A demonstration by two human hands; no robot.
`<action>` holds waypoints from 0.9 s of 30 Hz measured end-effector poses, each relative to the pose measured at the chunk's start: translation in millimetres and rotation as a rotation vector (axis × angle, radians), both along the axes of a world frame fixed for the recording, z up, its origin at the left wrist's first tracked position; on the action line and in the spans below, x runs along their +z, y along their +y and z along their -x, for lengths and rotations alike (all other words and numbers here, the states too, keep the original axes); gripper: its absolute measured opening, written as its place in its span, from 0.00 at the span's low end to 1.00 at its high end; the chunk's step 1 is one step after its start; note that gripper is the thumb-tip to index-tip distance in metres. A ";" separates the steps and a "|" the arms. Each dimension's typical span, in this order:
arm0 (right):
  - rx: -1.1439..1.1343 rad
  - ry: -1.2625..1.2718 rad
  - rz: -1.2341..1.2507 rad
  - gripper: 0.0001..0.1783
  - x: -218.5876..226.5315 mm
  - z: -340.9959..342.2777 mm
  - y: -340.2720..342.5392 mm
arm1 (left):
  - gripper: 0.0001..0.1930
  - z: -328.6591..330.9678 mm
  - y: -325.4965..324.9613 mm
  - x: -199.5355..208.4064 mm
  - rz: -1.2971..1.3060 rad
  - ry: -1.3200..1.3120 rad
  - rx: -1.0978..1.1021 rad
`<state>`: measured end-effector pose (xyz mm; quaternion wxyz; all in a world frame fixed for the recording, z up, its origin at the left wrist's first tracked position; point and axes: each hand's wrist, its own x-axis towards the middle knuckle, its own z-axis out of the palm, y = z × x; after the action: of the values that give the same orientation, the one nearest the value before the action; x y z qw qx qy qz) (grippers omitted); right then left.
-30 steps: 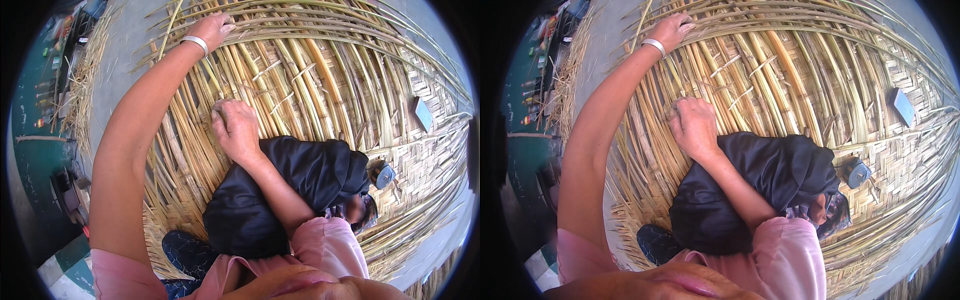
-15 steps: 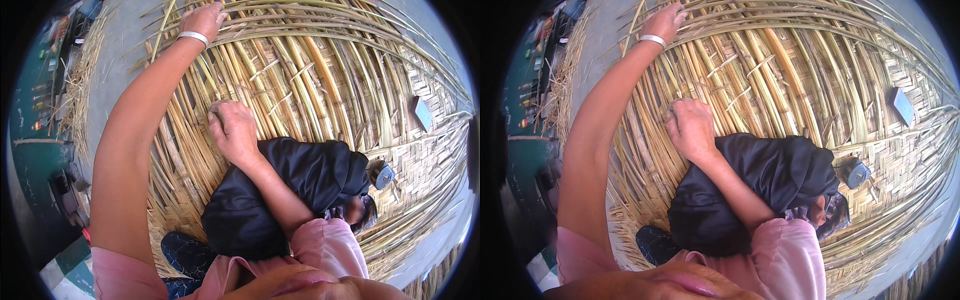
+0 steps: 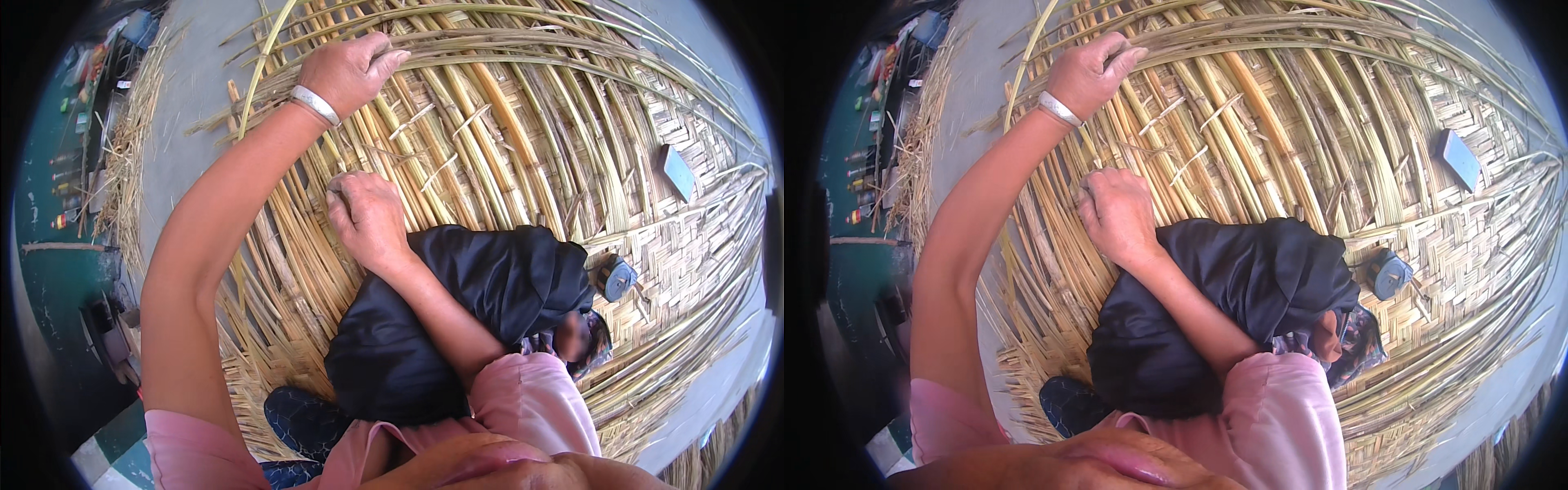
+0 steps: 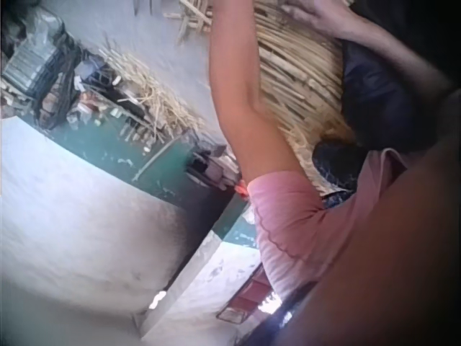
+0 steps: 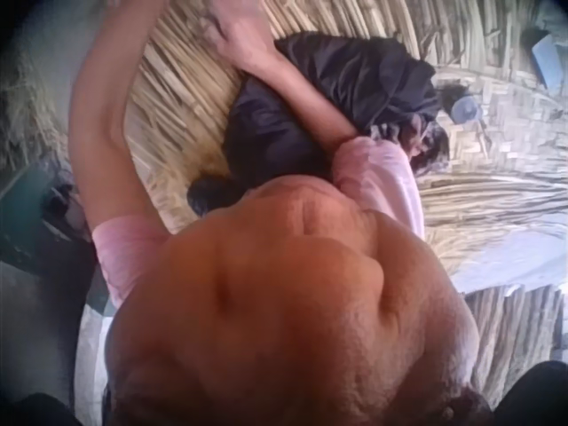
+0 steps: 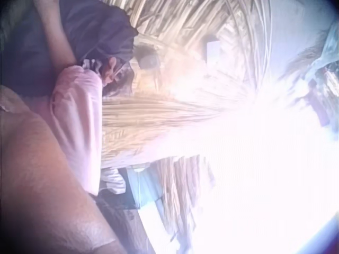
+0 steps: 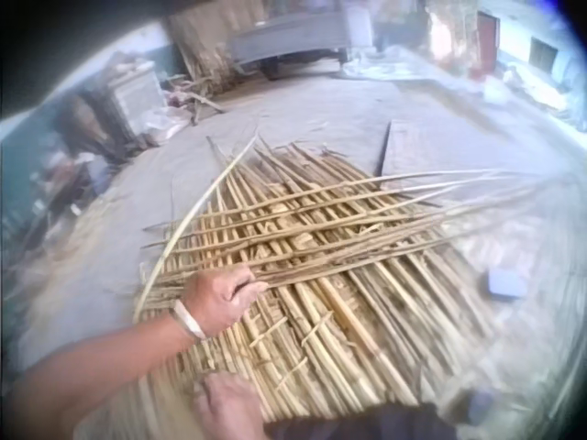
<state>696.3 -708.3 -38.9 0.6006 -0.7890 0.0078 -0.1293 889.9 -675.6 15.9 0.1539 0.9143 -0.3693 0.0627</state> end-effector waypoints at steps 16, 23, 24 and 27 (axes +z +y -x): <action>-0.026 -0.029 -0.008 0.07 -0.7 -2.8 -0.5 | 0.22 -29.3 -18.3 -34.8 0.026 -0.101 0.127; 0.005 0.012 -0.007 0.06 2.4 -1.2 -2.9 | 0.27 -66.9 -31.4 -38.9 -0.323 0.108 0.333; 0.010 0.022 -0.002 0.06 2.3 -1.1 -2.9 | 0.26 -68.6 -32.4 -40.7 -0.311 0.114 0.358; 0.008 0.029 -0.005 0.06 1.0 -0.9 -2.2 | 0.28 -71.3 -33.7 -39.9 -0.270 0.198 0.422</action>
<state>697.2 -710.5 -38.0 0.6028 -0.7894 0.0134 -0.1153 961.3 -709.4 -24.0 0.0494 0.9850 -0.1588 -0.0461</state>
